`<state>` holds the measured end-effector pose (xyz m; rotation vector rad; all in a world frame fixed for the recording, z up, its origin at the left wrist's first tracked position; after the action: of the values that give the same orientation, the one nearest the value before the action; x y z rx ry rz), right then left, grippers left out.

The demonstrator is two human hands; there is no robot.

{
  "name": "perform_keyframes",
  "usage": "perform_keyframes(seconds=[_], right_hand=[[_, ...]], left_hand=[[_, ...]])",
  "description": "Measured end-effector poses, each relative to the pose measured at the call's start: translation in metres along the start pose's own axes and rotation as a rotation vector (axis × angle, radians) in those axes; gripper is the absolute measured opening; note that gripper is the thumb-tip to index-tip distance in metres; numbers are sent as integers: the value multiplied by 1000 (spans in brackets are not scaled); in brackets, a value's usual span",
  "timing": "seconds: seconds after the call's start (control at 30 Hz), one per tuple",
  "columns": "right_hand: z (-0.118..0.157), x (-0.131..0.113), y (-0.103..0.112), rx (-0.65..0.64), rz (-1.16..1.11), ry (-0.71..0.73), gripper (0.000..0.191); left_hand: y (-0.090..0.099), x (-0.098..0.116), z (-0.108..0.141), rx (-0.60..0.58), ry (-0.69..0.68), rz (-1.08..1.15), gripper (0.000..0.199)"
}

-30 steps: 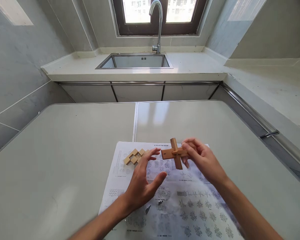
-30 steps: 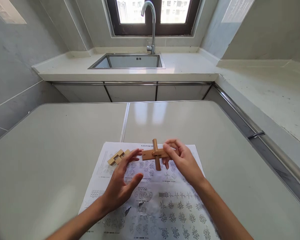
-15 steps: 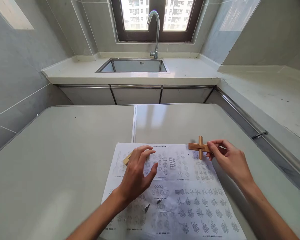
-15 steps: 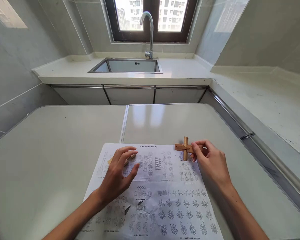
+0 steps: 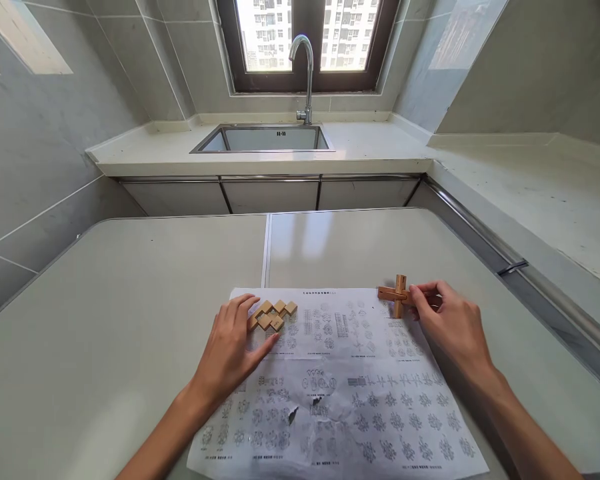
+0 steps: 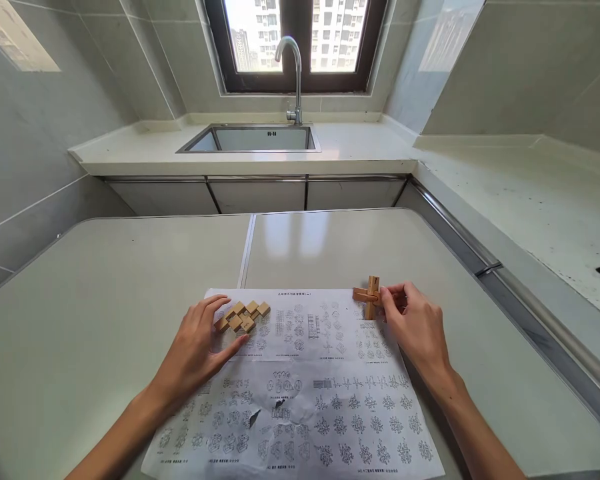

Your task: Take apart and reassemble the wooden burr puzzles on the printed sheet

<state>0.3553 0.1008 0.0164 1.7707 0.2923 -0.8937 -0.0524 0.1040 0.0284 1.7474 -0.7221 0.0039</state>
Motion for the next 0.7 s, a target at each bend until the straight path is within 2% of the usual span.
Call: perform_keyframes(seconds=[0.23, 0.33, 0.43, 0.5, 0.53, 0.63, 0.7], right_hand=[[6, 2, 0, -22, 38, -6, 39], [17, -8, 17, 82, 87, 30, 44], [38, -34, 33, 188, 56, 143, 40], [53, -58, 23, 106, -31, 274, 32], [61, -69, 12, 18, -70, 334, 27], [84, -97, -30, -265, -177, 449, 21], [96, -111, -57, -401, -224, 519, 29]], left_hand=[[5, -15, 10, -59, 77, 28, 61], [7, -13, 12, -71, 75, 58, 57], [4, -5, 13, -108, 33, 89, 53], [-1, 5, 13, -151, -20, 128, 54], [-4, 9, 12, -169, -43, 145, 55], [-9, 16, 8, -194, -66, 162, 59], [-11, 15, 4, -195, -46, 147, 66]])
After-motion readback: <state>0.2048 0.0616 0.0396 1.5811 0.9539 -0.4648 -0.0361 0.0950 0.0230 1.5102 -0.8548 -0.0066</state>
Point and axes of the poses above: each hand's wrist, its own z-axis away from the middle knuckle, its own y-axis out of the back of the hand, x = y × z, the point moved 10 cm from there along -z, towards the middle knuckle, and after that the axes turned 3 degrees about -y, right-handed, at the moved point
